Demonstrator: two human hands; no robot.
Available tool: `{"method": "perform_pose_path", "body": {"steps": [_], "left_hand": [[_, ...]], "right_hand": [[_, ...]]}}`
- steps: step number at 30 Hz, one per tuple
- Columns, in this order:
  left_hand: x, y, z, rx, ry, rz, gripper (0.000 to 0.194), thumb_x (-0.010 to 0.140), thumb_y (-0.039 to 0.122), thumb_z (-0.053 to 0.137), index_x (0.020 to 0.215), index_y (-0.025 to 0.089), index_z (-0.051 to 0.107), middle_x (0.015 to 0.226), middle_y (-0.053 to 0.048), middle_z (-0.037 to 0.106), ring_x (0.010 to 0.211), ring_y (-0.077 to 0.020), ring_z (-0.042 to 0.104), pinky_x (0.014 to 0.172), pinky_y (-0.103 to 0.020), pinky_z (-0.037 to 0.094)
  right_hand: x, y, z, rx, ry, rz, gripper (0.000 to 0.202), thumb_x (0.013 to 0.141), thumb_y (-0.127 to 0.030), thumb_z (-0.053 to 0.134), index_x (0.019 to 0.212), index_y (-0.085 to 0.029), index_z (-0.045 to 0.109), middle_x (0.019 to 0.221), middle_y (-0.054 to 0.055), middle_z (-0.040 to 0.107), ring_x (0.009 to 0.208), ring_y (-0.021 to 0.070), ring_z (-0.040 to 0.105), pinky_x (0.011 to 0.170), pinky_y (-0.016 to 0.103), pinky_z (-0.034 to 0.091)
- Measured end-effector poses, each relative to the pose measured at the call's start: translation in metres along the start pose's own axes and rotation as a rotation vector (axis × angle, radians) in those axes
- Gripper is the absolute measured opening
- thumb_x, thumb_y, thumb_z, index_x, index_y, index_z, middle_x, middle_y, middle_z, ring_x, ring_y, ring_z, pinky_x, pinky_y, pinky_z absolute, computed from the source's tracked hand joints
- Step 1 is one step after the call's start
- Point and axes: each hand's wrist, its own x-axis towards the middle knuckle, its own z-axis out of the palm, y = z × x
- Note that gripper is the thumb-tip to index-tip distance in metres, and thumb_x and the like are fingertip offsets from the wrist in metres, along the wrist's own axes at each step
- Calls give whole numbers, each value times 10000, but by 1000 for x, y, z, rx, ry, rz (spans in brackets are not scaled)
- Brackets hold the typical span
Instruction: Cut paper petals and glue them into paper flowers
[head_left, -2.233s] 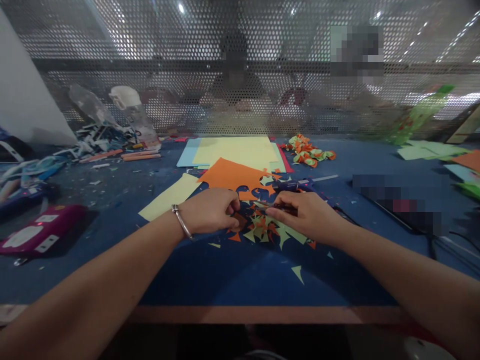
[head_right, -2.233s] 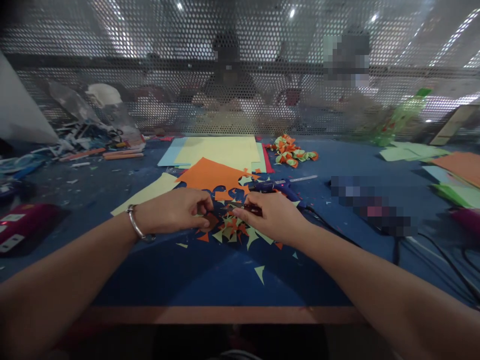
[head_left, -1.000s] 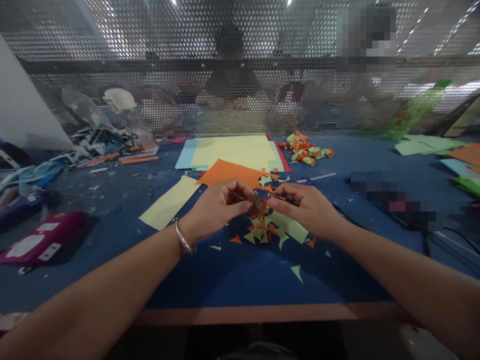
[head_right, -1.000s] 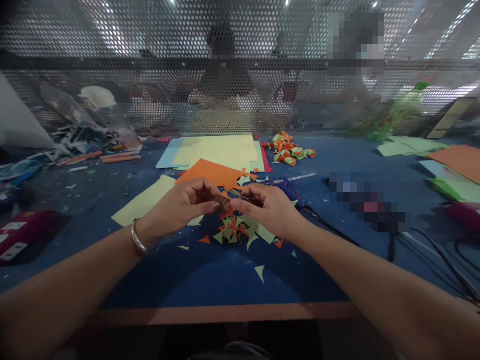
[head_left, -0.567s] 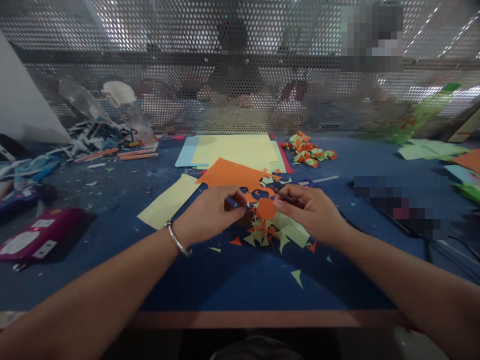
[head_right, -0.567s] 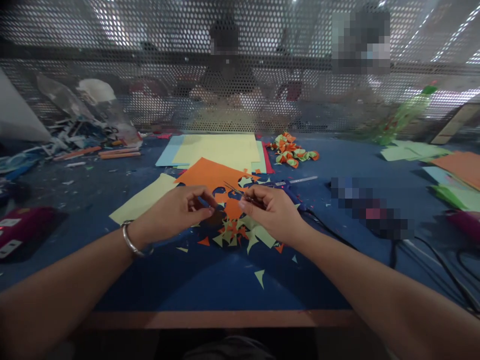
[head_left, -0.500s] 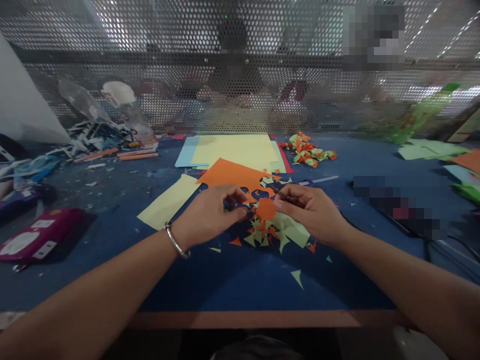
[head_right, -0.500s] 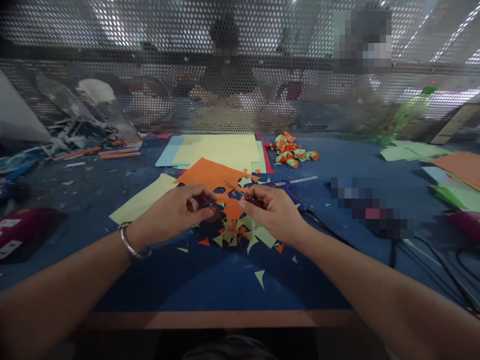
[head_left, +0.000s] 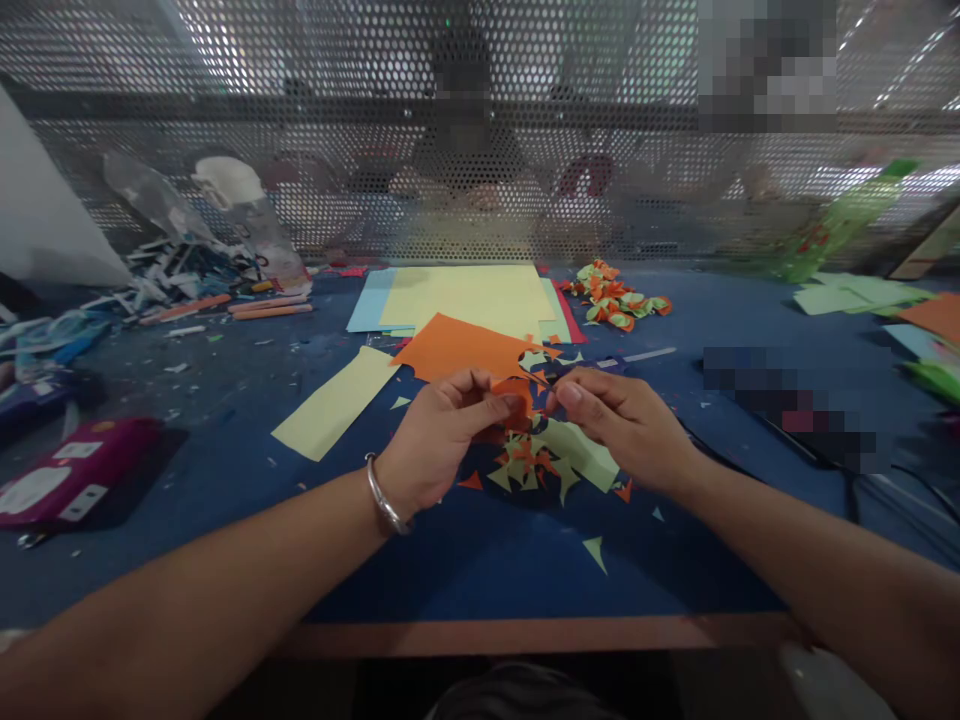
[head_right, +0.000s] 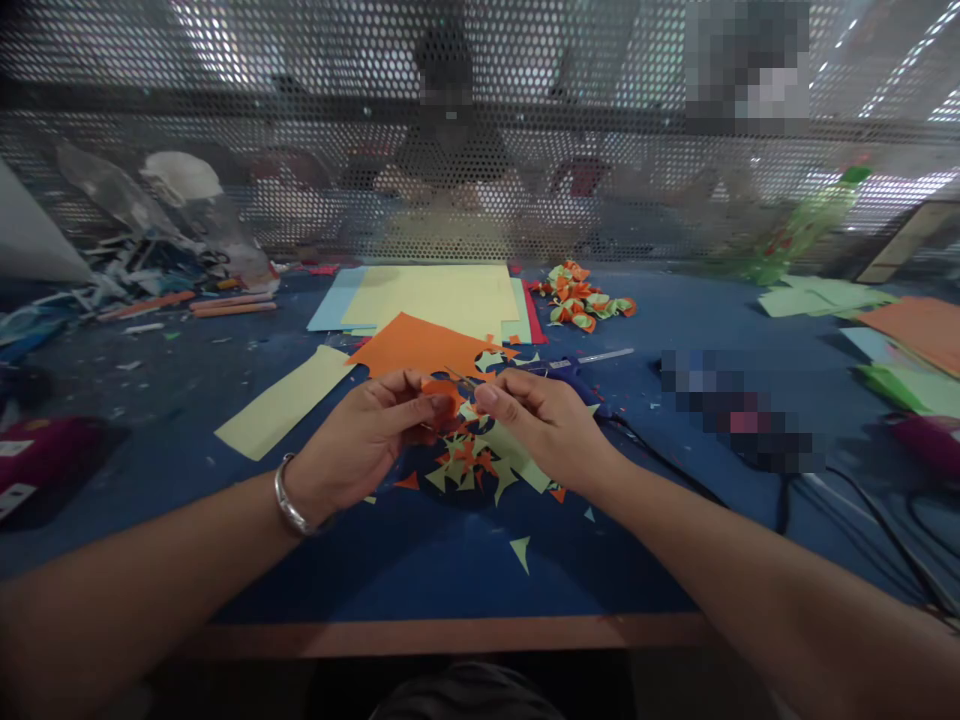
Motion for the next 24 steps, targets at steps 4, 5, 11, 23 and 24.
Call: {"method": "perform_pose_path", "body": {"steps": [4,5,11,23,24], "left_hand": [[-1,-1,-1,-9,-4,16,318,666,268,891,791,172,614,709,35,686,656,-92,634,592,-209,455],[-1,-2,-1,-11,-6,16,315,671,264,890,796,169,617,710,36,684,649,-88,629,595,-208,457],[-3,-2,3,-48,-6,8,288,691,223,874,771,161,604,673,45,665,603,-73,606,590,-207,465],[-7,-4,5,-70,-18,-74,269,708,228,864,746,173,604,688,32,695,598,-91,635,617,-242,515],[-7,-4,5,-73,-18,-73,264,707,228,865,752,171,611,693,30,695,603,-90,634,619,-240,516]], "right_hand": [[1,0,0,-112,-7,-11,484,987,-597,462,718,-201,534,576,-54,377,519,97,326,496,263,268],[1,-1,0,-121,-7,-12,486,991,-591,456,707,-202,518,579,-53,376,521,97,327,497,262,270],[0,-2,1,-181,-14,3,505,990,-608,436,691,-204,493,609,-43,376,549,104,353,505,258,274],[1,-3,2,-214,-17,-31,517,1003,-579,424,661,-202,516,585,-31,425,546,112,398,518,264,300],[1,-3,2,-214,-15,-34,518,1006,-572,425,653,-203,512,574,-36,415,535,110,390,516,264,299]]}}
